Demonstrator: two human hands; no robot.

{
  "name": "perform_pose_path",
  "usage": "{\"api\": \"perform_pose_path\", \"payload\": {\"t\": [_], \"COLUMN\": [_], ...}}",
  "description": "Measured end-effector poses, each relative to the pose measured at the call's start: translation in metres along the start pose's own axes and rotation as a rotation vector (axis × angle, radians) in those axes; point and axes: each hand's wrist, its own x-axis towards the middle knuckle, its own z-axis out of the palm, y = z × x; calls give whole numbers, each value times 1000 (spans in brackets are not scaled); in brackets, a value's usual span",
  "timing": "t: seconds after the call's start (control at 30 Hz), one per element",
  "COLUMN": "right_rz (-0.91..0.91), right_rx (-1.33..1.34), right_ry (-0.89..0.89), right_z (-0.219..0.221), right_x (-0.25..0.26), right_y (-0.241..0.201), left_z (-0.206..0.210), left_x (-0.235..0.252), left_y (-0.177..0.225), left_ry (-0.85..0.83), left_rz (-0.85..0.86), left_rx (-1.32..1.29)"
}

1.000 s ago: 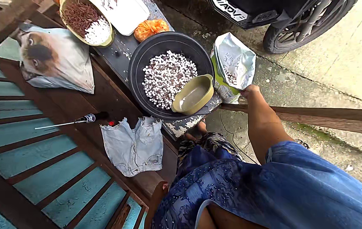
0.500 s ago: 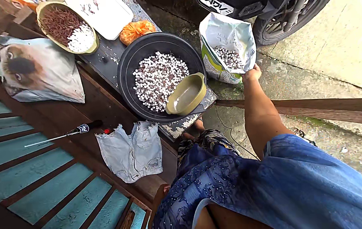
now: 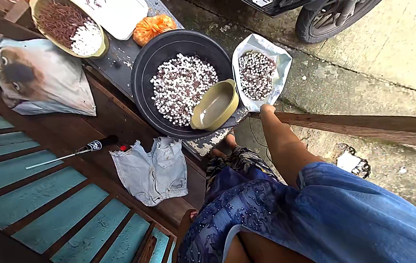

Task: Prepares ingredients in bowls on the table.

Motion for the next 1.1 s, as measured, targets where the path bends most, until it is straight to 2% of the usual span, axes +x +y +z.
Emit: {"api": "perform_pose_path", "payload": {"t": [0.07, 0.13, 0.2, 0.23, 0.3, 0.37, 0.47, 0.5, 0.57, 0.67, 0.77, 0.83, 0.93, 1.03, 1.1], "right_rz": [-65, -142, -112, -87, -223, -239, -256, -341, -624, -1165, -1688, -1836, -1792, -1469, -1213], "right_rx": [78, 155, 108, 60, 91, 66, 43, 47, 29, -160, -252, -316, -331, -259, -90], "right_ry": [20, -39, -268, -400, -417, -405, -315, -298, -286, -187, -124, -187, -227, -284, -390], "right_z": [15, 31, 39, 42, 75, 93, 100, 96, 82, 56, 52, 49, 45, 38, 34], "right_x": [-24, -59, -94, -109, -115, -116, -114, -117, -126, -143, -136, -134, -141, -143, -130], "right_y": [14, 25, 29, 29, 48, 50, 38, 32, 21, 5, -11, -28, -48, -64, -71], "left_z": [5, 12, 21, 16, -8, -43, -86, -99, -125, -155, -167, -160, -146, -138, -137], "left_x": [8, 16, 27, 26, 15, 6, 33, 48, 77, 123, 175, 208, 233, 234, 231], "left_y": [1, -5, -18, -10, 35, 91, 140, 152, 180, 220, 240, 251, 269, 273, 269], "left_ry": [-35, -31, -40, -51, -66, -99, -108, -80, 7, 160, 271, 313, 403, 434, 392], "left_rz": [-50, -50, -31, -28, -25, -38, -25, -16, -27, -100, -155, -194, -230, -227, -201], "left_rx": [-23, -30, -20, -28, -66, -157, -262, -294, -430, -717, -990, -1124, -1277, -1297, -1318]}}
